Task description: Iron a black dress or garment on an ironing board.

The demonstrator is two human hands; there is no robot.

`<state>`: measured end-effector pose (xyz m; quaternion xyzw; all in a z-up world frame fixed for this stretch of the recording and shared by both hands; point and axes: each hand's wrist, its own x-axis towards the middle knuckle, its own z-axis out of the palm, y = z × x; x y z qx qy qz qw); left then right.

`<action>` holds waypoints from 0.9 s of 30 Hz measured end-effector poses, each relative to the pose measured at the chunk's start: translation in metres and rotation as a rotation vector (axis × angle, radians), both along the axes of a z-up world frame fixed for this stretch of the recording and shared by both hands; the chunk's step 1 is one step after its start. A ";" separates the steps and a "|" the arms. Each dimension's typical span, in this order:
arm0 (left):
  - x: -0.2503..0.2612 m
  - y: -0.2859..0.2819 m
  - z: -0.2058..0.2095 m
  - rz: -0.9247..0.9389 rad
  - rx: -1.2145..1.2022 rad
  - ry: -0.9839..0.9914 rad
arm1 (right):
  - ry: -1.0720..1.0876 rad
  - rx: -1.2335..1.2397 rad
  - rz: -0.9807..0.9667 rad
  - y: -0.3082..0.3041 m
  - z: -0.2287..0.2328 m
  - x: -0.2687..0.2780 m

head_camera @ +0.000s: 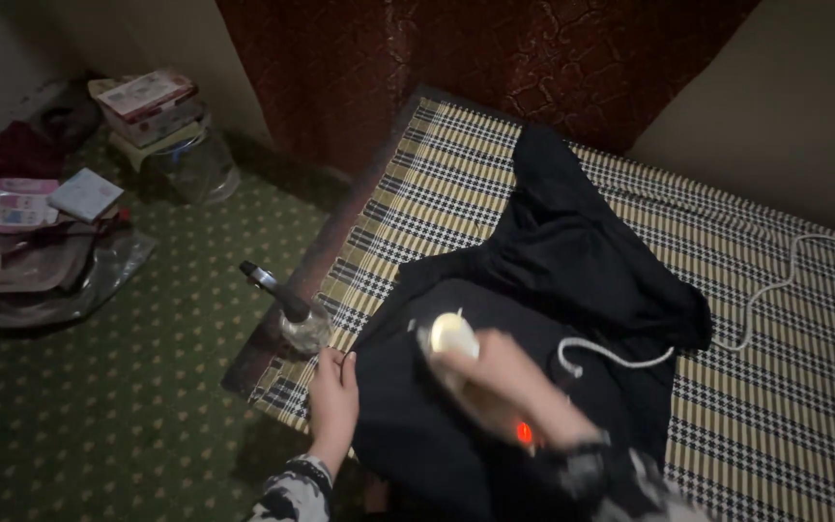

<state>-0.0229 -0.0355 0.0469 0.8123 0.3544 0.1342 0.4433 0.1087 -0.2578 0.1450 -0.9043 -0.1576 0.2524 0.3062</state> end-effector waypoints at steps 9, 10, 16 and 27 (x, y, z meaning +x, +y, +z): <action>0.000 0.005 -0.008 0.020 0.098 -0.023 | 0.106 -0.257 0.032 0.012 0.050 -0.062; -0.001 0.007 -0.005 0.021 0.100 -0.023 | 0.105 -0.256 0.034 0.017 0.044 -0.051; -0.009 0.011 0.008 -0.049 0.026 0.015 | -0.054 -0.141 0.102 0.057 0.031 0.012; -0.010 0.003 -0.003 -0.003 0.033 -0.082 | 0.076 -0.155 0.153 0.045 0.050 -0.041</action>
